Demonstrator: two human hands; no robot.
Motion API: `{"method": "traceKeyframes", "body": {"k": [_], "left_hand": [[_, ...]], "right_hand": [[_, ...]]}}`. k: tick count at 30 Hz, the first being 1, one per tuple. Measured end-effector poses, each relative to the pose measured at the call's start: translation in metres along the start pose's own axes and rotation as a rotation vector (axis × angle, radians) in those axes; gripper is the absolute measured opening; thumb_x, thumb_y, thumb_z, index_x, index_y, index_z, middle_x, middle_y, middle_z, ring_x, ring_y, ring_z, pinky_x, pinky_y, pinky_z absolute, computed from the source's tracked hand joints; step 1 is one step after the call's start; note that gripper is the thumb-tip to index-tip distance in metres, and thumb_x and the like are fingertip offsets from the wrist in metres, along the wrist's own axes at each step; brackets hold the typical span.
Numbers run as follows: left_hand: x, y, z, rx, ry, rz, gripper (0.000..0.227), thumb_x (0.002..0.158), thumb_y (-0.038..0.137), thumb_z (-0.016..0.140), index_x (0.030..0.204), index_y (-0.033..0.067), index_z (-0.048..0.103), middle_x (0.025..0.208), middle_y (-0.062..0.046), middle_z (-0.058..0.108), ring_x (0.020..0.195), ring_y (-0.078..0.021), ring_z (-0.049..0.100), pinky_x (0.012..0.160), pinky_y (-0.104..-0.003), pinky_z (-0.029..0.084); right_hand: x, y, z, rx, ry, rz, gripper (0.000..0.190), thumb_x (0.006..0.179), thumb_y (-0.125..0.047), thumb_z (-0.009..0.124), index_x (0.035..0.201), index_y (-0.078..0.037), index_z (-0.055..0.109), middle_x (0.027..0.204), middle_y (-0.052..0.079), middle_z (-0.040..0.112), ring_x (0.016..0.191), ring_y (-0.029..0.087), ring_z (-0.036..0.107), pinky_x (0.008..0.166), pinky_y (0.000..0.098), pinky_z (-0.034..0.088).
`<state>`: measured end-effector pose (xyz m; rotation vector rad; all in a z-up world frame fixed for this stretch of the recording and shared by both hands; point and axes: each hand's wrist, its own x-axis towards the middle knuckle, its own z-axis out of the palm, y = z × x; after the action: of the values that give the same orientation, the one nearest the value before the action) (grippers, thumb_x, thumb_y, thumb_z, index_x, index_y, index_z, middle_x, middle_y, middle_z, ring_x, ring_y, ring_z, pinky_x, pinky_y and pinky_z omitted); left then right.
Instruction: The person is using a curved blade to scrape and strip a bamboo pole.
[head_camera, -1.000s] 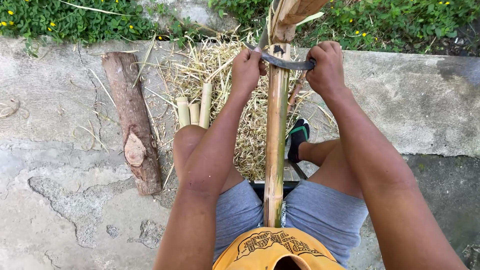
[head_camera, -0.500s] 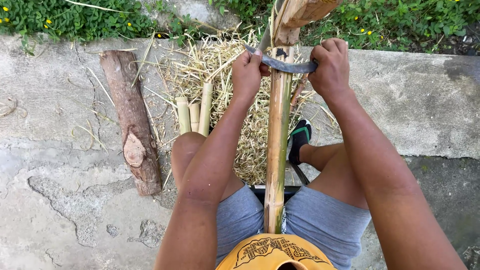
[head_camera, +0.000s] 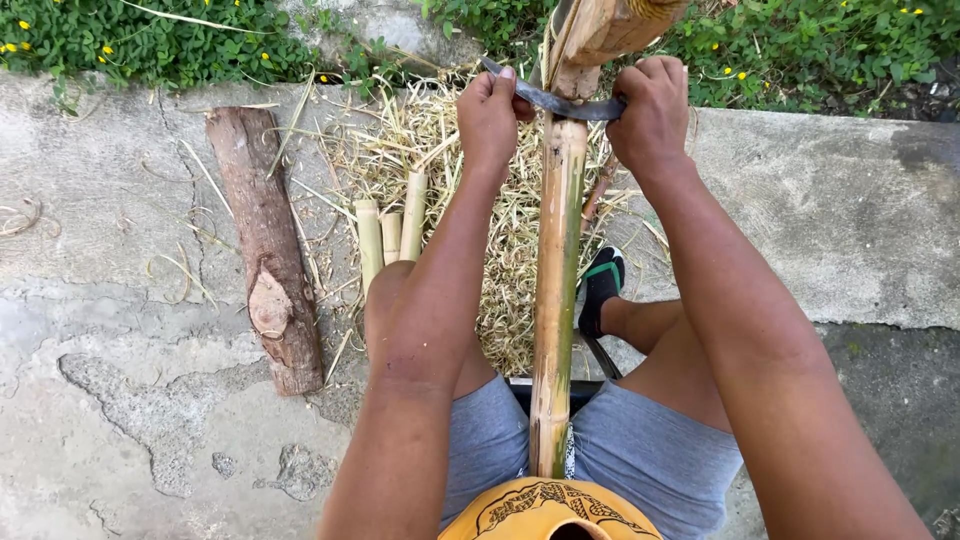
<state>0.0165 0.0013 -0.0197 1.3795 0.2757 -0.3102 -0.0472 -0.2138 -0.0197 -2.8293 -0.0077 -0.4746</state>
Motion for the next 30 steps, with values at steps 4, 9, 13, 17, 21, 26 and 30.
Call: {"method": "traceKeyframes", "body": {"k": [4, 9, 13, 17, 21, 26, 30], "left_hand": [[-0.008, 0.011, 0.000, 0.042, 0.040, 0.019, 0.033, 0.104, 0.026, 0.056, 0.079, 0.0044, 0.061, 0.067, -0.005, 0.068, 0.056, -0.0132, 0.067, 0.057, -0.030, 0.058], [-0.035, 0.034, -0.011, 0.261, -0.056, -0.026, 0.028, 0.099, 0.020, 0.060, 0.078, 0.0032, 0.068, 0.066, -0.006, 0.070, 0.056, -0.0117, 0.064, 0.055, -0.029, 0.053], [-0.045, 0.036, -0.014, 0.351, -0.055, -0.057, 0.026, 0.097, 0.018, 0.061, 0.078, 0.0027, 0.069, 0.065, -0.007, 0.070, 0.055, -0.0128, 0.065, 0.054, -0.030, 0.051], [-0.046, 0.031, -0.015, 0.280, -0.079, -0.085, 0.027, 0.099, 0.020, 0.059, 0.081, 0.0029, 0.068, 0.067, -0.006, 0.071, 0.057, -0.0121, 0.068, 0.056, -0.028, 0.055], [-0.043, 0.033, -0.011, 0.310, -0.052, -0.116, 0.027, 0.099, 0.021, 0.058, 0.081, 0.0042, 0.068, 0.068, -0.006, 0.072, 0.058, -0.0114, 0.069, 0.057, -0.028, 0.053], [-0.022, 0.023, -0.006, 0.238, -0.073, -0.048, 0.029, 0.101, 0.021, 0.056, 0.081, 0.0056, 0.069, 0.069, -0.005, 0.071, 0.058, -0.0113, 0.065, 0.059, -0.029, 0.056], [-0.011, 0.025, -0.003, 0.276, -0.027, 0.075, 0.033, 0.103, 0.023, 0.057, 0.077, 0.0059, 0.067, 0.067, -0.005, 0.070, 0.057, -0.0116, 0.063, 0.056, -0.029, 0.051]], "right_hand": [[-0.007, -0.004, -0.005, 0.103, -0.092, 0.063, 0.016, 0.086, 0.003, 0.077, 0.094, -0.008, 0.068, 0.105, 0.007, 0.062, 0.114, 0.032, 0.052, 0.095, 0.0435, 0.047], [-0.037, -0.011, -0.015, 0.195, -0.132, 0.126, 0.016, 0.085, 0.007, 0.074, 0.091, -0.004, 0.066, 0.107, 0.011, 0.062, 0.115, 0.034, 0.052, 0.097, 0.0451, 0.046], [-0.044, -0.016, -0.015, 0.265, -0.116, 0.102, 0.020, 0.078, 0.010, 0.073, 0.093, -0.003, 0.065, 0.111, 0.012, 0.064, 0.117, 0.035, 0.052, 0.101, 0.0447, 0.047], [-0.040, -0.018, -0.017, 0.213, -0.158, 0.119, 0.022, 0.077, 0.011, 0.073, 0.091, -0.003, 0.064, 0.113, 0.013, 0.064, 0.117, 0.035, 0.053, 0.099, 0.0448, 0.047], [-0.033, -0.017, -0.016, 0.257, -0.092, 0.076, 0.023, 0.075, 0.010, 0.074, 0.091, -0.002, 0.063, 0.114, 0.014, 0.065, 0.118, 0.036, 0.053, 0.098, 0.0450, 0.048], [-0.024, 0.001, 0.009, 0.169, -0.058, 0.068, 0.019, 0.083, 0.008, 0.076, 0.090, -0.003, 0.062, 0.114, 0.013, 0.065, 0.122, 0.035, 0.054, 0.097, 0.0460, 0.048], [-0.006, 0.006, 0.011, 0.154, -0.025, 0.058, 0.017, 0.085, 0.007, 0.074, 0.093, -0.006, 0.065, 0.114, 0.011, 0.066, 0.120, 0.034, 0.054, 0.098, 0.0451, 0.048]]}}
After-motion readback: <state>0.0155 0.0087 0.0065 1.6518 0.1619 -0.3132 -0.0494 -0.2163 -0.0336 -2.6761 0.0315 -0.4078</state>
